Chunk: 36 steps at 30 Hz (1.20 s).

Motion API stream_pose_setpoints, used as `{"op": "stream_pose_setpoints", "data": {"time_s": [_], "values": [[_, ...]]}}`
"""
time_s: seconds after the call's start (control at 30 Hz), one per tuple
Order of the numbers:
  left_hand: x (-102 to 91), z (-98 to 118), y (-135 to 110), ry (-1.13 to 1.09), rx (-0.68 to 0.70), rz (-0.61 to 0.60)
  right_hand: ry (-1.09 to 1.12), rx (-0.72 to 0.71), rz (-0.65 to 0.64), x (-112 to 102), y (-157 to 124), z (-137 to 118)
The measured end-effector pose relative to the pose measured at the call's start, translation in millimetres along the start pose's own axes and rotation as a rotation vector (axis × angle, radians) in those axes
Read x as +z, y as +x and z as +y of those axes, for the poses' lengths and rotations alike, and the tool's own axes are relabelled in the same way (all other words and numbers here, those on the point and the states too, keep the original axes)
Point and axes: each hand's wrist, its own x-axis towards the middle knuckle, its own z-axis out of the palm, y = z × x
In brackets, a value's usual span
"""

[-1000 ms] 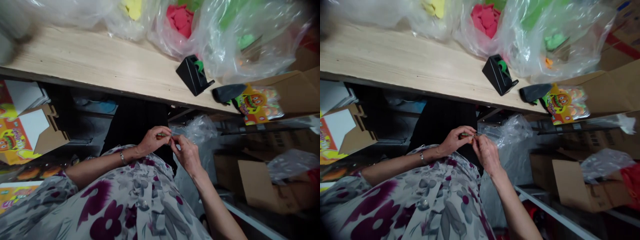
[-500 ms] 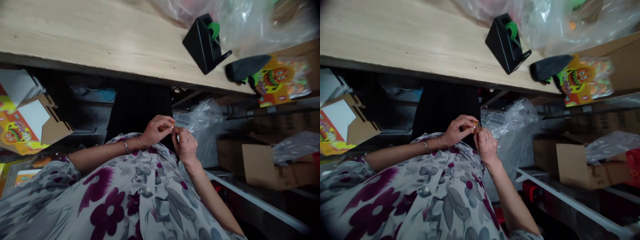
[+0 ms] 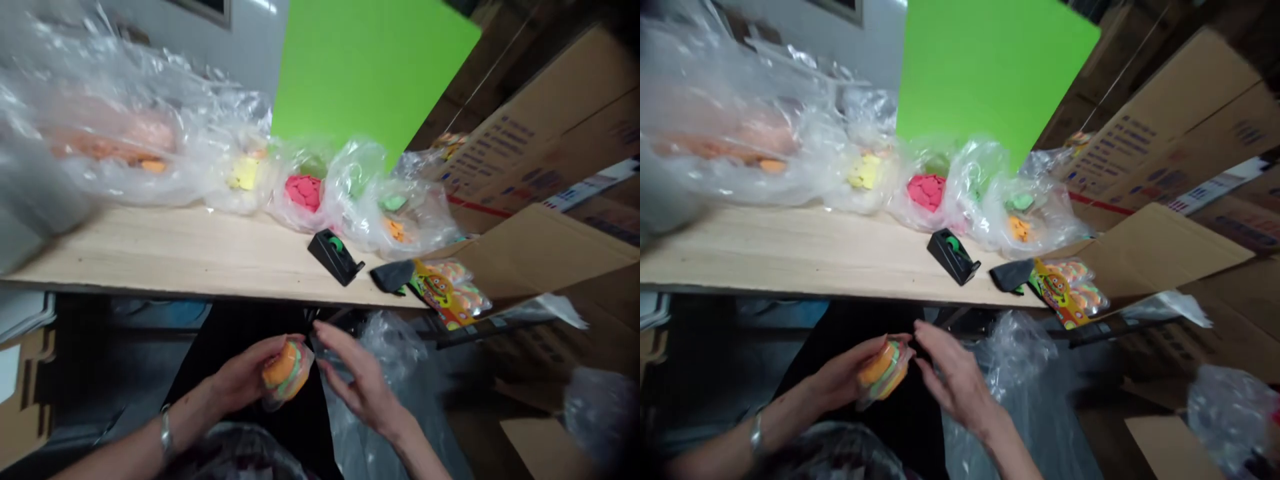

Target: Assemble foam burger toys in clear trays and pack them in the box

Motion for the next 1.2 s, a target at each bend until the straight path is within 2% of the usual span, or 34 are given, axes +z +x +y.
{"op": "stream_pose_setpoints", "data": {"time_s": [0.07, 0.1, 0.17, 0.27, 0.37, 0.47, 0.67, 0.8, 1.0, 1.1, 1.2], "values": [[4.3, 14, 2, 0.033, 0.191, 0.041, -0.026, 0.201, 0.212, -18, 21, 28], [7.9, 21, 3, 0.046, 0.238, 0.051, -0.055, 0.283, 0.322, -29, 32, 45], [16.3, 37, 5, 0.04, 0.271, 0.08, -0.106, 0.407, 0.379, -48, 55, 81], [27.3, 51, 10, 0.004, 0.304, 0.147, -0.103, 0.523, 0.248, -64, 83, 131], [32.5, 58, 15, -0.002, 0.338, 0.155, 0.084, 0.688, 0.055, -67, 98, 158], [32.5, 62, 17, 0.004, 0.366, 0.176, 0.296, 0.774, 0.027, -68, 101, 165], [29.3, 70, 18, -0.002, 0.38, 0.248, 0.617, 0.808, 0.026, -63, 104, 160], [29.7, 70, 16, 0.013, 0.362, 0.257, 0.839, 0.853, 0.122, -63, 108, 162], [28.0, 70, 19, 0.003, 0.365, 0.263, 0.973, 0.739, 0.222, -62, 90, 156], [29.6, 71, 22, -0.022, 0.367, 0.259, 0.937, 0.7, 0.333, -44, 79, 156], [33.1, 73, 24, -0.076, 0.377, 0.223, 0.826, 0.728, 0.405, -23, 70, 160]]}}
